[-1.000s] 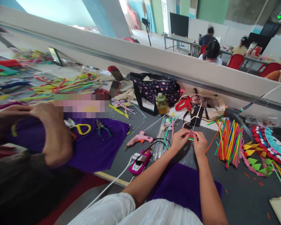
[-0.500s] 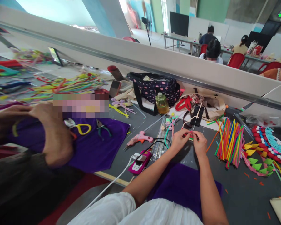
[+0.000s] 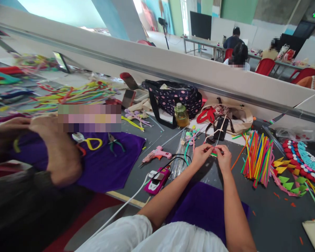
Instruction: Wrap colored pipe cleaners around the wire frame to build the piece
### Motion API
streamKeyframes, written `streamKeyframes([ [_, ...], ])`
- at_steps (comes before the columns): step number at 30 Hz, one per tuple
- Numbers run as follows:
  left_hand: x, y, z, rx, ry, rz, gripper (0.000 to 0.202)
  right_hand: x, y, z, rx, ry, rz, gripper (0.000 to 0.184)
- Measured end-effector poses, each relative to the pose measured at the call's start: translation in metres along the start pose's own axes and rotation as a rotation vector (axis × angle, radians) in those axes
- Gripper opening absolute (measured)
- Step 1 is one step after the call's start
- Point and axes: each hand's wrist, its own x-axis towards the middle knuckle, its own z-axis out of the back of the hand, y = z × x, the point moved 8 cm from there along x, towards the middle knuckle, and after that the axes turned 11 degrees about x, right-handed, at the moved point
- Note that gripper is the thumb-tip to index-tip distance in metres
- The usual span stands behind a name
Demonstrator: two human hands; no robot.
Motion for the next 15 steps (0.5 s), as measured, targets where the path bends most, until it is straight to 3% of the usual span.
streamKeyframes([
  [6,0.003,0.040,0.015,-0.092,-0.194,0.177,0.011,-0.013,-0.039,0.022,0.330,-0.271,-0.167,0.027],
  [10,0.003,0.077,0.016,-0.237,-0.245,0.349,0.011,-0.024,-0.071,0.035,0.529,-0.396,-0.288,0.032],
  [15,0.002,0.109,0.015,-0.397,-0.292,0.516,0.012,-0.038,-0.102,0.050,0.605,-0.503,-0.392,0.032],
])
